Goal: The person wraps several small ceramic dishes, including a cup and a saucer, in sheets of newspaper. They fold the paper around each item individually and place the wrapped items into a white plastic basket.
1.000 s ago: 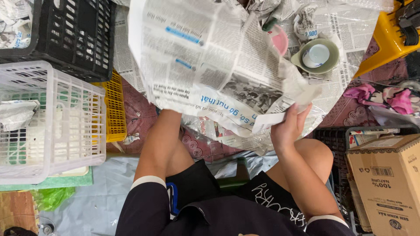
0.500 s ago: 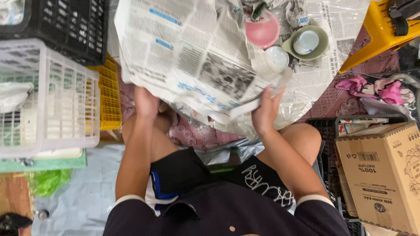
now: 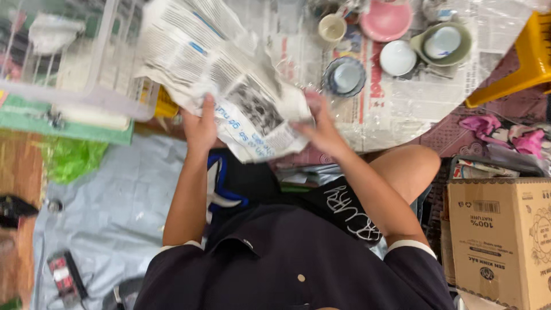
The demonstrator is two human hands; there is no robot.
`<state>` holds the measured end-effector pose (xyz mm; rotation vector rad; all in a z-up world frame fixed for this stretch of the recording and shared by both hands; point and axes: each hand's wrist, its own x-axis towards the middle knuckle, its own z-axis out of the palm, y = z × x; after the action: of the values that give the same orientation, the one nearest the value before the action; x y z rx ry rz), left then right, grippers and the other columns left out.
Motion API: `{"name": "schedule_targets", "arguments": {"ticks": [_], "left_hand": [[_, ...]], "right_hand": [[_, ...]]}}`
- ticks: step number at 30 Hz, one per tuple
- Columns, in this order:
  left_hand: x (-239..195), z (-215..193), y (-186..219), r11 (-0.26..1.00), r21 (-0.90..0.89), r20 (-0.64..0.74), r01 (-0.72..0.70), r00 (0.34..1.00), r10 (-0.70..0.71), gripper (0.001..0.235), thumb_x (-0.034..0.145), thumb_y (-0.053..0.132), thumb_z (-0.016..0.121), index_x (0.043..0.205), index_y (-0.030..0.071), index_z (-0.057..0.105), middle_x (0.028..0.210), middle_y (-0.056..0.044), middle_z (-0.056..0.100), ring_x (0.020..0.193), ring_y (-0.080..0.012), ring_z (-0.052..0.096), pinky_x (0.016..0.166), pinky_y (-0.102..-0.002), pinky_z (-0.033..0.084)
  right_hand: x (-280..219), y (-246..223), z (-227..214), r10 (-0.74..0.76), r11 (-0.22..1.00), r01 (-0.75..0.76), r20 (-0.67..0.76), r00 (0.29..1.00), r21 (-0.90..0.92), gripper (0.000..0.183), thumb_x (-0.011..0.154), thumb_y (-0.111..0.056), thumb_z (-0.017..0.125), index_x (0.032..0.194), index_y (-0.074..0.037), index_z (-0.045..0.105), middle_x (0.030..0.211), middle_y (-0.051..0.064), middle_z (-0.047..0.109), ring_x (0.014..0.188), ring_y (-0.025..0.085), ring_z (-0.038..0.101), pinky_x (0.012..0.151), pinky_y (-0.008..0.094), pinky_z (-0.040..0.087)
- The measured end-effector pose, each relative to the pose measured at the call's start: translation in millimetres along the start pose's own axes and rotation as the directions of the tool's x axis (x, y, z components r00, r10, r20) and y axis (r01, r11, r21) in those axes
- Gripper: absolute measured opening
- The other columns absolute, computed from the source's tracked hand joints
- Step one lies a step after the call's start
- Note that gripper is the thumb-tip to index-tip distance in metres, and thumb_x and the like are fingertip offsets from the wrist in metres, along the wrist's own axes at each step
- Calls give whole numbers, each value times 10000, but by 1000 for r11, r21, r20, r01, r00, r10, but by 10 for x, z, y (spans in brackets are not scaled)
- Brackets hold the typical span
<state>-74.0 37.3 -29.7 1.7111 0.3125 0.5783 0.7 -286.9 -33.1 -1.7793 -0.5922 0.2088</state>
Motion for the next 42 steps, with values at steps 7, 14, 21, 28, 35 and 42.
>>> {"name": "schedule_targets", "arguments": {"ticks": [7, 14, 21, 28, 35, 42], "left_hand": [[-741, -318, 123, 966, 248, 383, -68, 923, -33, 290, 1020, 154, 677, 1273, 18, 710, 1158, -118, 769, 1014, -176, 747, 921, -344, 581], [-936, -310, -14, 994, 58, 526, 88, 844, -105, 273, 997, 145, 692, 1230, 4, 671, 1166, -109, 733, 1061, -193, 690, 909, -344, 562], [-921, -158, -585, 830, -61, 703, 555, 614, -359, 264, 1004, 203, 648, 1205, 36, 685, 1095, -49, 723, 992, -169, 668, 872, -334, 554], [-839, 27, -236, 972, 76, 711, -220, 696, 102, 179, 1023, 165, 666, 1152, 55, 722, 1087, -93, 744, 1011, -220, 711, 883, -366, 561], [-719, -83, 109, 996, 68, 631, -54, 776, -1, 226, 1014, 151, 660, 1189, 8, 672, 1103, -104, 726, 1023, -256, 700, 900, -384, 554], [-951, 138, -14, 959, 283, 729, 9, 648, -221, 267, 1045, 223, 640, 1221, 28, 687, 1091, -166, 708, 992, -307, 688, 893, -434, 557]], "right_hand": [[-231, -666, 98, 94, 961, -59, 117, 989, -269, 1005, 863, -202, 868, 1563, -17, 172, 1564, 252, 401, 1376, 321, 500, 1103, 448, 448], [-300, -340, 478, 113, 890, -264, 381, 918, 372, 891, 1023, -466, 634, 1623, -25, 143, 1553, 208, 441, 1401, 304, 527, 1156, 445, 449], [-479, -34, 800, 114, 306, -616, 615, 781, 726, 877, 1005, -625, 507, 1637, -77, 243, 1577, 132, 459, 1421, 233, 498, 1111, 425, 439], [-736, 184, 859, 325, 564, -558, 458, 827, 609, 604, 1026, -268, 636, 1527, -3, 427, 1417, 121, 588, 1268, 202, 587, 1099, 406, 487], [-595, 108, 424, 148, 592, -461, 473, 869, 662, 679, 1076, -433, 599, 1568, 7, 441, 1448, 132, 615, 1319, 185, 610, 1138, 354, 493], [-712, 416, 881, 197, 359, -697, 680, 706, 620, 745, 977, -342, 676, 1562, -38, 331, 1417, 152, 576, 1245, 243, 639, 1048, 448, 559]]}}
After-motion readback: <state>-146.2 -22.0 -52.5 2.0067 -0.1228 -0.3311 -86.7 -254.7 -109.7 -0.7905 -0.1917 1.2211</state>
